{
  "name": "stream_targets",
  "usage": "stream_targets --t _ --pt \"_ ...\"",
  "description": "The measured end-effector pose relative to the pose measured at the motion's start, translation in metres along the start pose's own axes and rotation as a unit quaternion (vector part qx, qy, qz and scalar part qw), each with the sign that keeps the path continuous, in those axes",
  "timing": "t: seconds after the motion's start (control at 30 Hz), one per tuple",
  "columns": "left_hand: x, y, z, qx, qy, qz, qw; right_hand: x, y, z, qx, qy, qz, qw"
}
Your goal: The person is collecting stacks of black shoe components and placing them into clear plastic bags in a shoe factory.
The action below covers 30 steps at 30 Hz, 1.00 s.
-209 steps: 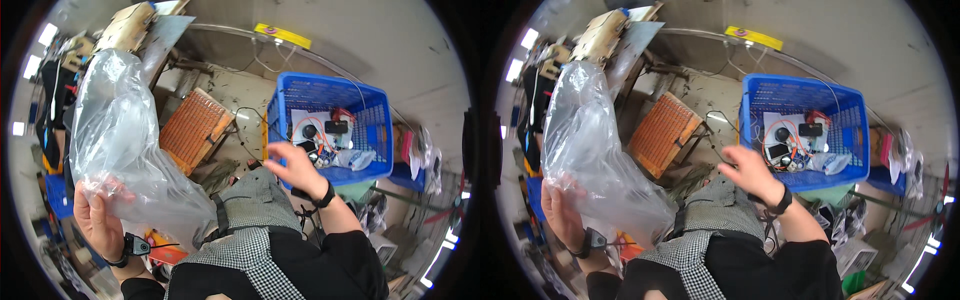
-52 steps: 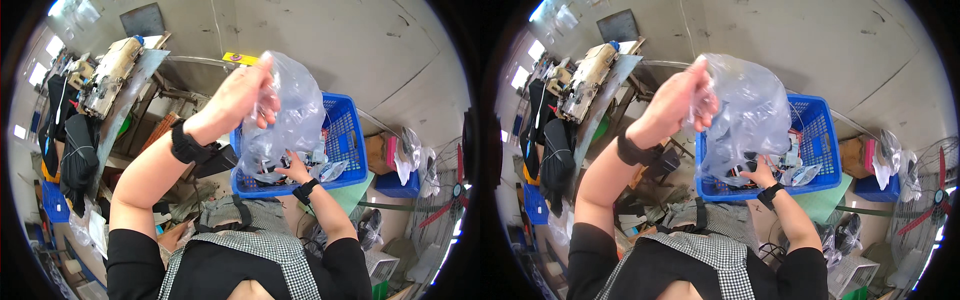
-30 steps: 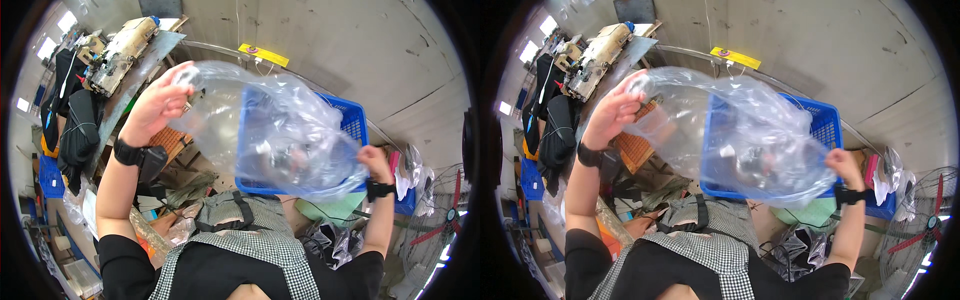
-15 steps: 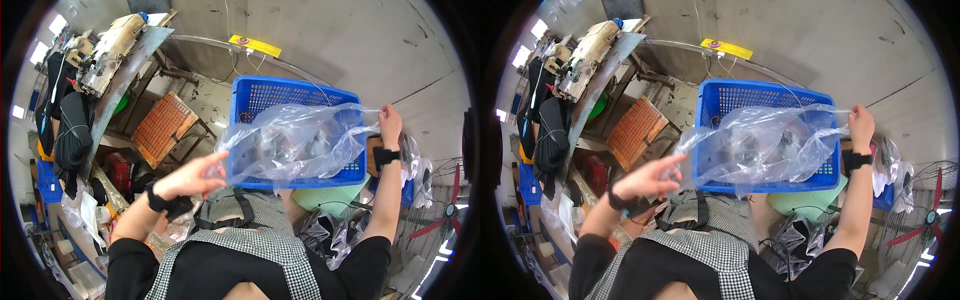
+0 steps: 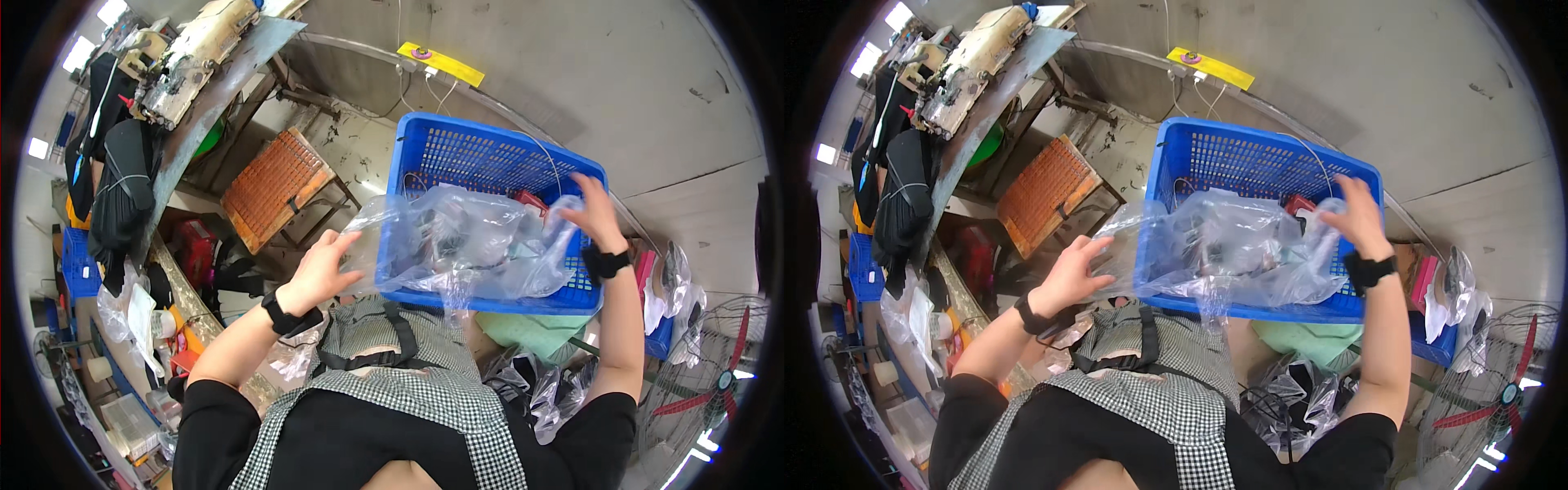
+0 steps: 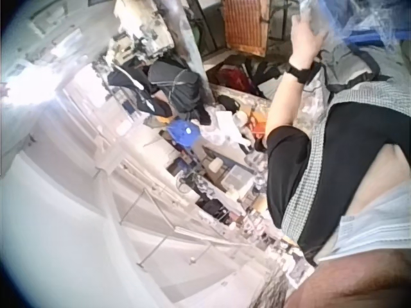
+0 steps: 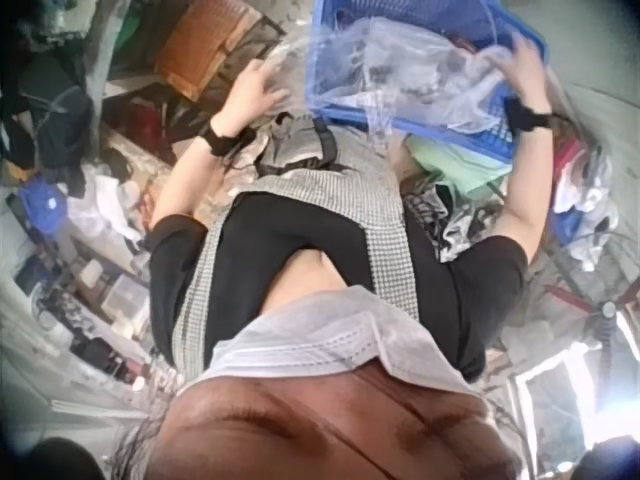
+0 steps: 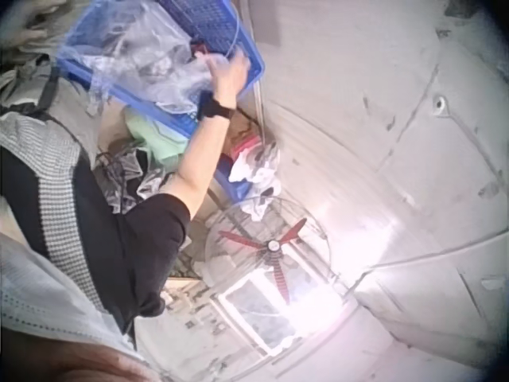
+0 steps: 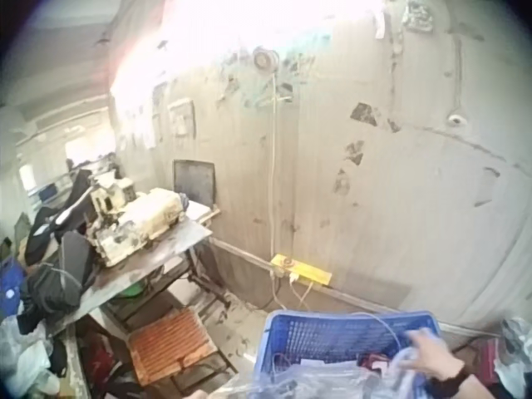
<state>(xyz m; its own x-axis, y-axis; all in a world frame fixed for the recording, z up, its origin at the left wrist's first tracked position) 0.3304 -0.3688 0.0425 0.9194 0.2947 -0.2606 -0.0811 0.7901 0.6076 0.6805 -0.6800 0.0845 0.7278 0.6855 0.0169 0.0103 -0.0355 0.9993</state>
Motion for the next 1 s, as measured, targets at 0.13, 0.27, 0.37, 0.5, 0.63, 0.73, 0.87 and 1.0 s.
stream_targets --t 0.13,0.27,0.37,0.5,0.63,0.73,0.87,1.0 --pt "-0.002 -0.004 0.000 0.067 0.024 0.025 0.997 0.021 -0.025 -0.195 0.161 0.254 -0.077 0.951" --pt "0.005 -0.004 0.002 0.249 0.002 0.089 0.964 0.039 -0.134 -0.238 0.167 0.221 -0.112 0.954" --pt "-0.009 -0.021 0.019 0.300 -0.224 0.117 0.920 0.063 -0.158 -0.245 0.215 0.214 -0.104 0.947" --pt "-0.009 -0.090 0.001 0.245 -0.260 -0.081 0.930 0.110 -0.130 -0.259 0.371 0.136 -0.180 0.901" --pt "-0.009 -0.102 -0.024 0.203 -0.245 -0.092 0.944 0.180 -0.128 -0.240 0.505 0.144 -0.223 0.821" --pt "-0.022 -0.101 -0.033 0.181 -0.284 -0.088 0.938 0.224 -0.144 -0.223 0.478 0.123 -0.151 0.857" --pt "-0.032 -0.099 -0.052 0.114 -0.273 -0.080 0.952 0.243 -0.161 -0.259 0.396 0.223 -0.113 0.884" --pt "-0.023 -0.112 -0.077 0.019 -0.200 -0.099 0.975 0.265 -0.179 -0.276 0.258 0.251 -0.053 0.932"
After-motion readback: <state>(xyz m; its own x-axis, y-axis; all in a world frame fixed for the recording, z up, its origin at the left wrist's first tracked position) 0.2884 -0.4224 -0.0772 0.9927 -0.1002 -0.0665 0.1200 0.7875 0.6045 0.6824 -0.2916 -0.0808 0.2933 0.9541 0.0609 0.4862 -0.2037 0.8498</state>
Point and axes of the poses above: each hand's wrist, its own x-axis towards the middle knuckle, its own y-axis out of the back of the hand, z = x × y, the point moved 6 cm from there along x, towards the middle knuckle, and after that the axes turned 9 degrees about -x, right-handed, at the moved point
